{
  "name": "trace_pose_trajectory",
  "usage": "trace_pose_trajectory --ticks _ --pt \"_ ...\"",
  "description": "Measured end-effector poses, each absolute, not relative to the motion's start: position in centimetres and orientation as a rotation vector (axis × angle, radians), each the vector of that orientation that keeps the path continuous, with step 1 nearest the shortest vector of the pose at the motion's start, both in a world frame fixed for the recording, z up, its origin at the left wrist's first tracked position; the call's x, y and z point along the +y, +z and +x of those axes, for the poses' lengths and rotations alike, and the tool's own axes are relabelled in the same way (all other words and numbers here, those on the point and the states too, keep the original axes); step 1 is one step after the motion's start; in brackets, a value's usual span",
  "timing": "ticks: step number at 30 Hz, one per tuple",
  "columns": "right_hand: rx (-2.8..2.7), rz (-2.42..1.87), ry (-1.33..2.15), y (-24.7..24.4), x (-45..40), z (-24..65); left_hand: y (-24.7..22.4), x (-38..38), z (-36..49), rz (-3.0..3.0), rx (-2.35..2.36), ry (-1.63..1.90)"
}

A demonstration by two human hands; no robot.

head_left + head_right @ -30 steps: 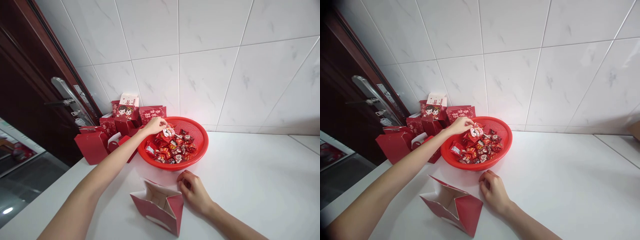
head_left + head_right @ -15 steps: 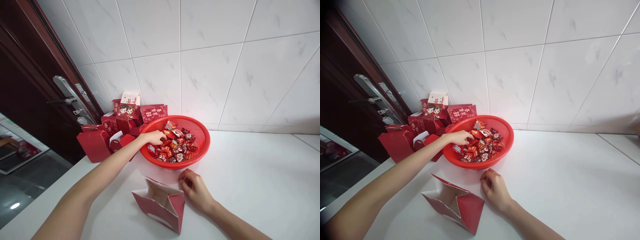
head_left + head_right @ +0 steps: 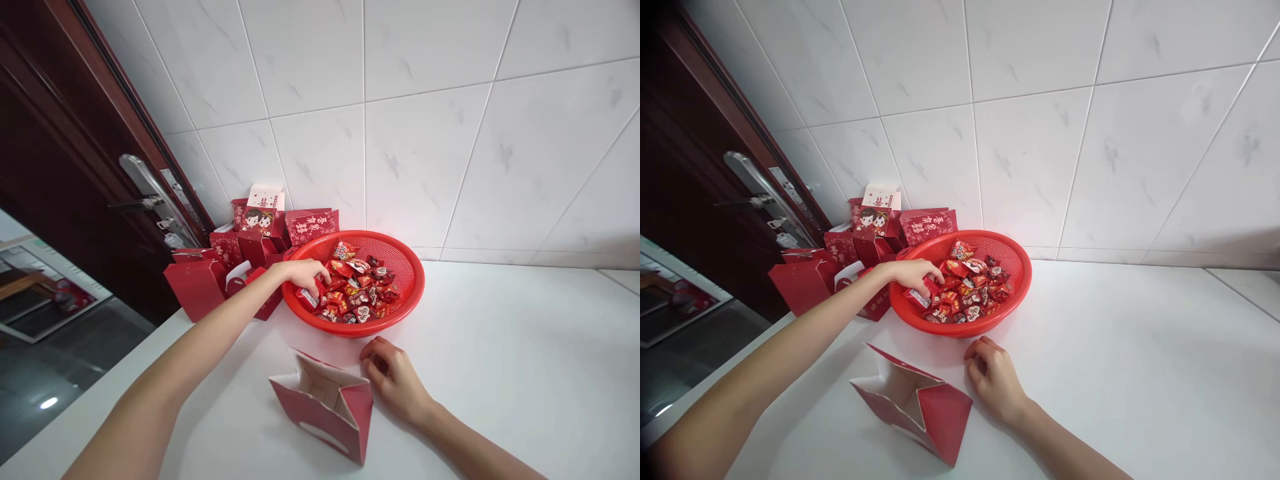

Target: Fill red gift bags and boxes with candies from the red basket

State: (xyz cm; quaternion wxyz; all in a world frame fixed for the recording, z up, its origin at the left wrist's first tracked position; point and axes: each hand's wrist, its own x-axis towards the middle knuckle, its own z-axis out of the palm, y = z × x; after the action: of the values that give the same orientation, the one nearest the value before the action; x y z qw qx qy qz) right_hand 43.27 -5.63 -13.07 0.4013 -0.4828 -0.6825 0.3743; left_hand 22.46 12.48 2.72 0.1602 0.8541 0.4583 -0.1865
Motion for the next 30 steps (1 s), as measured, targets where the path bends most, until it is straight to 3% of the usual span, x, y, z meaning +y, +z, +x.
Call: trace_pose_trajectory --ticks 6,15,17,22,30 --pt "-1.721 -1.220 0.960 -13.1 -5.7 43.3 4.1 13.2 20.7 2.389 1.058 0.090" --pt "-1.715 -1.212 0.967 -12.9 -5.6 43.4 1.6 13.8 22.9 2.581 1.229 0.868" --pt "-1.712 -1.215 0.965 -12.9 -5.6 43.4 0.9 14.2 23.8 2.695 1.249 0.768" --pt "-1.718 -1.216 0.954 -12.8 -5.8 43.3 0.1 15.2 24.3 2.758 1.275 0.079" --pt "-1.720 -1.218 0.958 -13.0 -5.6 43.4 -0.1 16.8 23.4 2.642 1.498 -0.074"
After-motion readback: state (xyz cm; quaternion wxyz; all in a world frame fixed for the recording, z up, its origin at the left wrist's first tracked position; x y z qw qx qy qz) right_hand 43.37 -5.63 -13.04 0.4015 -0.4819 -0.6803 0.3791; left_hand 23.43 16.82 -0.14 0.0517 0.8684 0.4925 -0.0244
